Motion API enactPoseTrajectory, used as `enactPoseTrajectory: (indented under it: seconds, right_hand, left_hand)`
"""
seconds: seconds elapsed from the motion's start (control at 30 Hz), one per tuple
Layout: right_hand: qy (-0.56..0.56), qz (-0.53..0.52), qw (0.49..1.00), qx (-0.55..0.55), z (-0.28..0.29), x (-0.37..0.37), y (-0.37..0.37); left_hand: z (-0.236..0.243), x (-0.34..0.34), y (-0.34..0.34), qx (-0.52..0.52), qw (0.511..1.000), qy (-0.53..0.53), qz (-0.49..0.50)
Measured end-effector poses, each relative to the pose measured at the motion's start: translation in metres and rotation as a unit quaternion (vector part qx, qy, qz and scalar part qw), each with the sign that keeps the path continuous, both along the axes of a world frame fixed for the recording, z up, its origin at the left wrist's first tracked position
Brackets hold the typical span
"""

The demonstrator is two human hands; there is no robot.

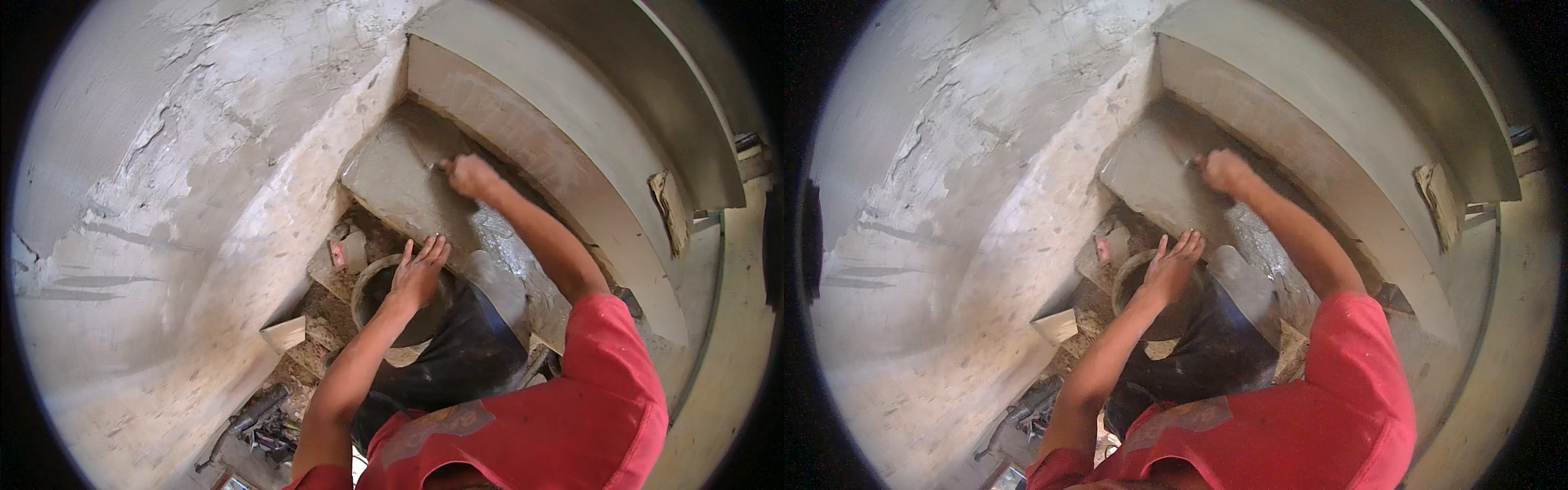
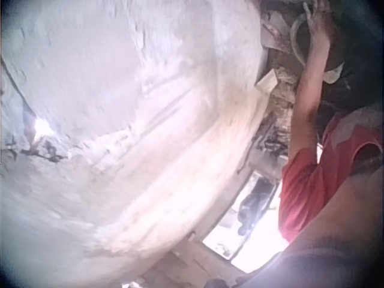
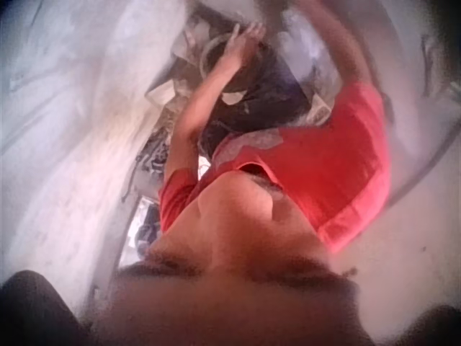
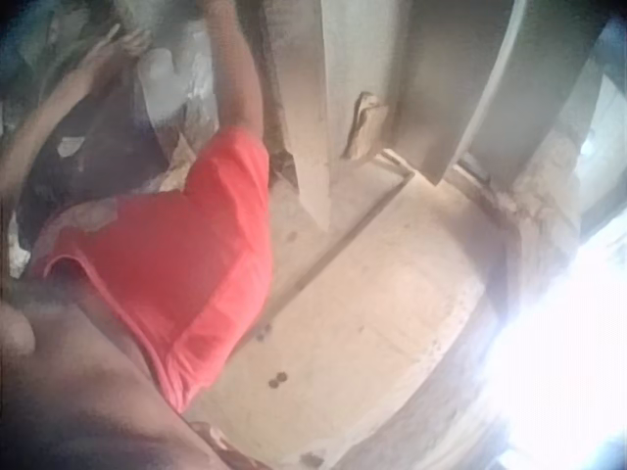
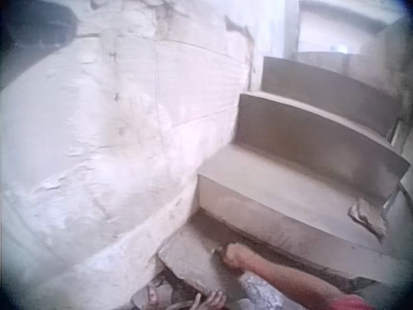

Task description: The person applies a wet plaster-like mixture to a curved concrete stair using a brush and a trowel. They repeatedly dip the brush into a bucket, spread the mixture over the stair surface, and smooth it with a trowel.

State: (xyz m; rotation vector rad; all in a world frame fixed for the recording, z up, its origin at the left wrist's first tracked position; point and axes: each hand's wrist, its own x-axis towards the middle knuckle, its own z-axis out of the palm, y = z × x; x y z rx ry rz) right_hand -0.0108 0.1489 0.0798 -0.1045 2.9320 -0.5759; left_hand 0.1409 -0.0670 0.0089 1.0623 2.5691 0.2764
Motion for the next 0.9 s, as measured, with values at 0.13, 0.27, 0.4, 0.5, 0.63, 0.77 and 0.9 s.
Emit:
enactPoseTrajectory:
  seconds: [0.13,0.27,0.4,0.5,0.63,0.77,0.9]
  right_hand:
    - [-0.109,0.096,0.988,0.045,-0.011,0.031,0.006]
    - [0.079,-0.11,0.984,0.112,-0.007,0.039,0.036]
    - [-0.09,-0.036,0.994,0.053,-0.001,0.056,0.057]
    - [-0.108,-0.042,0.99,0.085,0.002,0.069,0.07]
    - [0.008,-0.078,0.991,0.106,-0.001,0.077,0.087]
    - [-0.109,-0.047,0.99,0.078,-0.009,0.089,0.101]
    - [-0.053,-0.087,0.99,0.099,-0.011,0.099,0.114]
  left_hand:
    - [-0.007,0.0,-0.001,-0.003,1.0,0.023,-0.015]
    - [-0.013,0.002,-0.002,-0.029,0.997,0.071,-0.032]
    - [-0.007,0.001,0.0,-0.012,0.999,0.035,-0.013]
    - [0.001,-0.001,0.0,-0.046,0.999,0.008,-0.028]
    - [0.007,-0.001,-0.002,-0.015,1.0,0.004,-0.025]
    - [0.003,-0.001,0.0,-0.015,1.0,-0.021,-0.01]
    - [0.006,-0.002,0.0,-0.01,1.0,-0.018,-0.013]
